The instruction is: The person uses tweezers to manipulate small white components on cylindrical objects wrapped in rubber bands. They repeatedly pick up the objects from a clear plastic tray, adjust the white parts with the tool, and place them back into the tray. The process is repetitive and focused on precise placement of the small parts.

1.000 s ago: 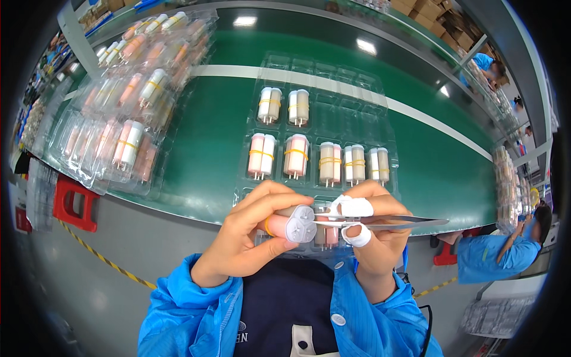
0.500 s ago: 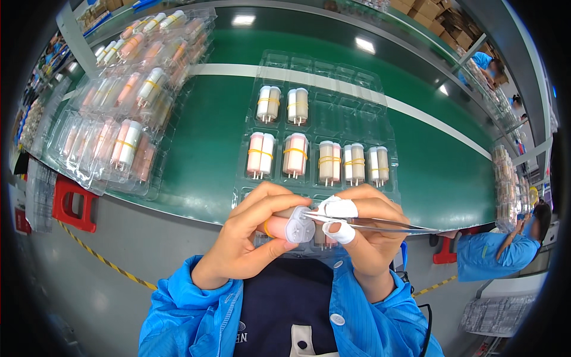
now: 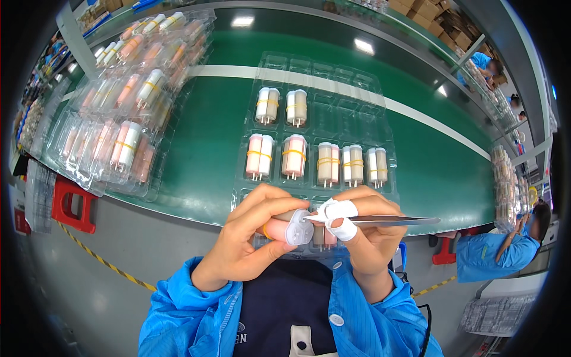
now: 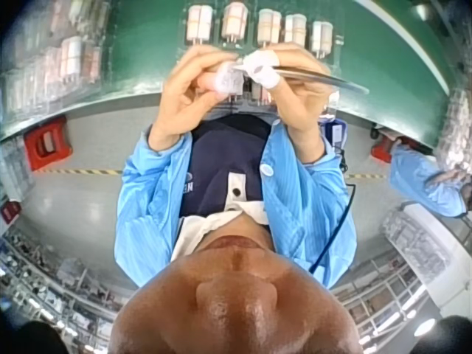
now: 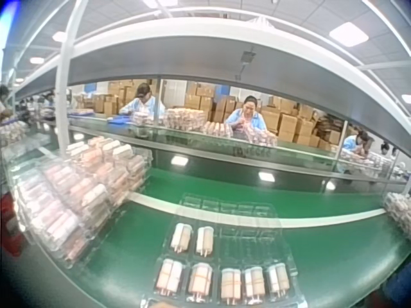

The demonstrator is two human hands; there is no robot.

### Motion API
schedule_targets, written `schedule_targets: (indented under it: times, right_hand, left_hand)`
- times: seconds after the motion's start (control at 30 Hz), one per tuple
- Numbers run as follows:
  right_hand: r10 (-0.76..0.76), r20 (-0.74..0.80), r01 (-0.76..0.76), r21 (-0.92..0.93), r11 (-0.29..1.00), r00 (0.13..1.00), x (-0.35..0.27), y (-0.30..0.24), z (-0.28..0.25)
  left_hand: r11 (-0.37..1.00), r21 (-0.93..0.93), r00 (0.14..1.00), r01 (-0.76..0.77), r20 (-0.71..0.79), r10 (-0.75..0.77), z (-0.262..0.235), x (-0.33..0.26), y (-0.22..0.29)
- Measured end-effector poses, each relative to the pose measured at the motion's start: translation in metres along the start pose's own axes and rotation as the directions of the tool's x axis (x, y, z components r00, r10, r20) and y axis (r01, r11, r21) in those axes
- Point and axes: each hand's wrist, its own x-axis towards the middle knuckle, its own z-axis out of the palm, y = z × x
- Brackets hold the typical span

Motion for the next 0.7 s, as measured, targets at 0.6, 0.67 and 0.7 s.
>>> schedule_targets:
  times: [0.6,0.67,0.7]
  right_hand:
    - [0.077,0.14,-0.055,-0.158,0.986,0.987,0.012,-0.017,-0.002]
    - [0.11,0.171,-0.08,-0.172,0.982,0.979,0.014,-0.02,-0.003]
    - [0.127,0.186,-0.093,-0.18,0.979,0.974,0.015,-0.021,-0.004]
  left_hand:
    - [0.988,0.155,1.0,-0.023,-0.011,0.025,0.004,-0.001,0.003]
    - [0.979,0.198,0.999,-0.045,0.012,0.043,0.004,0.0,0.003]
    - [0.97,0.235,0.998,-0.062,0.032,0.056,0.003,0.001,0.004]
